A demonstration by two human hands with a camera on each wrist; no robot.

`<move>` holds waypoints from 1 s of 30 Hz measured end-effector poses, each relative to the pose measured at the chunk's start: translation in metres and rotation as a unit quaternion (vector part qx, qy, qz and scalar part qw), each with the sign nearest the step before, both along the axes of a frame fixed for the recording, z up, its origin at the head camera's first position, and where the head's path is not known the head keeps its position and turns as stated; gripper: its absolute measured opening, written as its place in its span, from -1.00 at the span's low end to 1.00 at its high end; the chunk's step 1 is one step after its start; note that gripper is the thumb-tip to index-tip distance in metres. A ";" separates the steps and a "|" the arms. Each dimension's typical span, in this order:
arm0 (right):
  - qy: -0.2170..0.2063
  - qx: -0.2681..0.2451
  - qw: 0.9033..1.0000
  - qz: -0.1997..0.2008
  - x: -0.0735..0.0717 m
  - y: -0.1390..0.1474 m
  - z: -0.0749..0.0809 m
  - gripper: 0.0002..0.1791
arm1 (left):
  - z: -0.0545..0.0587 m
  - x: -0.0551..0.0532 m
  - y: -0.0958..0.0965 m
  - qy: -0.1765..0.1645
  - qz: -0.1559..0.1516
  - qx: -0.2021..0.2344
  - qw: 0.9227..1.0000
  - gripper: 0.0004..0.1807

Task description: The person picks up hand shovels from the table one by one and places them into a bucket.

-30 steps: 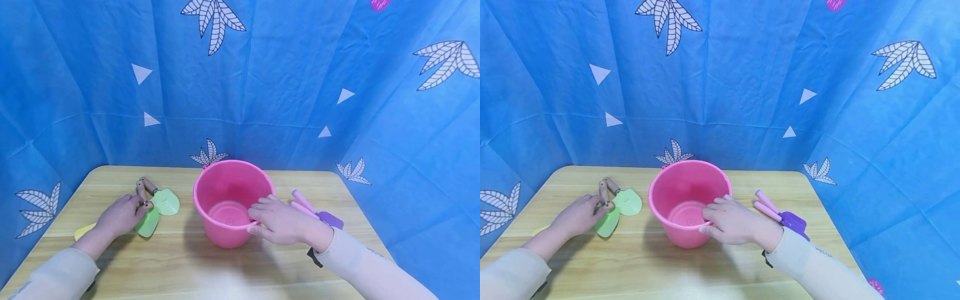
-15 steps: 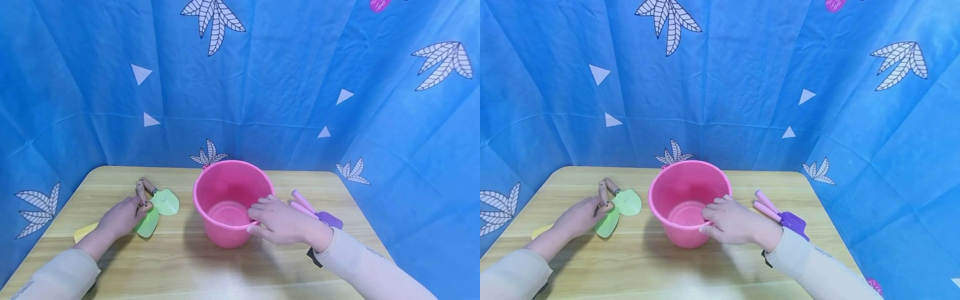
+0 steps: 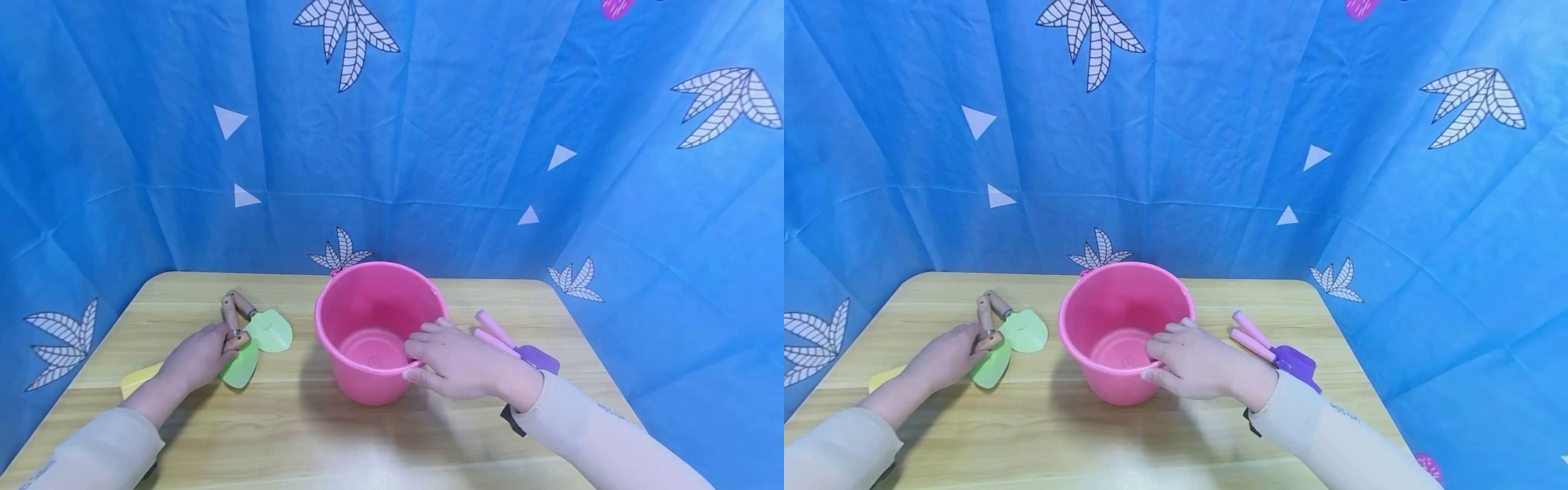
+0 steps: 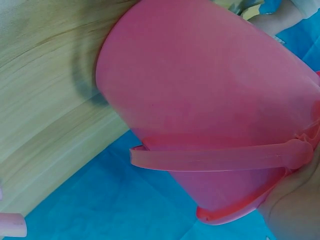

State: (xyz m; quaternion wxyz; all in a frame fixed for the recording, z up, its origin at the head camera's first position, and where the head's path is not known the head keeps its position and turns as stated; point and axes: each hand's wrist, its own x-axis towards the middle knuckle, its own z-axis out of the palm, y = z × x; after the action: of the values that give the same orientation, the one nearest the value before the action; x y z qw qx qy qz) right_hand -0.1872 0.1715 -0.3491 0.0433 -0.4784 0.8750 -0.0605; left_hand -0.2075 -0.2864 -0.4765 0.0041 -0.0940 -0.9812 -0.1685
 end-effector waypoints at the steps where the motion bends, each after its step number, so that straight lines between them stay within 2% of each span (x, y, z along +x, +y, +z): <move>1: 0.000 0.000 1.000 0.000 0.000 0.000 0.000 -0.77 | 0.000 0.000 0.000 -0.002 0.000 0.002 1.000 -0.74; 4: 0.000 0.001 1.000 -0.001 0.000 0.000 0.000 -0.77 | 0.001 0.000 0.000 -0.001 -0.002 0.008 1.000 -0.80; 12: 0.003 0.001 1.000 -0.002 0.001 -0.001 -0.001 -0.74 | 0.003 0.001 -0.003 -0.002 0.008 0.021 1.000 -0.80; 22: 0.003 0.000 1.000 0.000 0.000 -0.001 -0.002 -0.70 | 0.010 0.002 -0.003 0.013 0.000 0.027 1.000 -0.85; 30: -0.003 0.000 1.000 -0.004 0.000 0.000 -0.003 -0.73 | 0.014 0.004 -0.002 0.022 0.002 0.031 0.999 -0.82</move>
State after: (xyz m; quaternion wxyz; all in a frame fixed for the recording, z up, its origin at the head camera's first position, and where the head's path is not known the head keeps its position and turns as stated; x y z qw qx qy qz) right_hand -0.1868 0.1710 -0.3517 0.0456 -0.4751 0.8765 -0.0624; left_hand -0.2033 -0.2882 -0.4621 0.0285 -0.0960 -0.9752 -0.1972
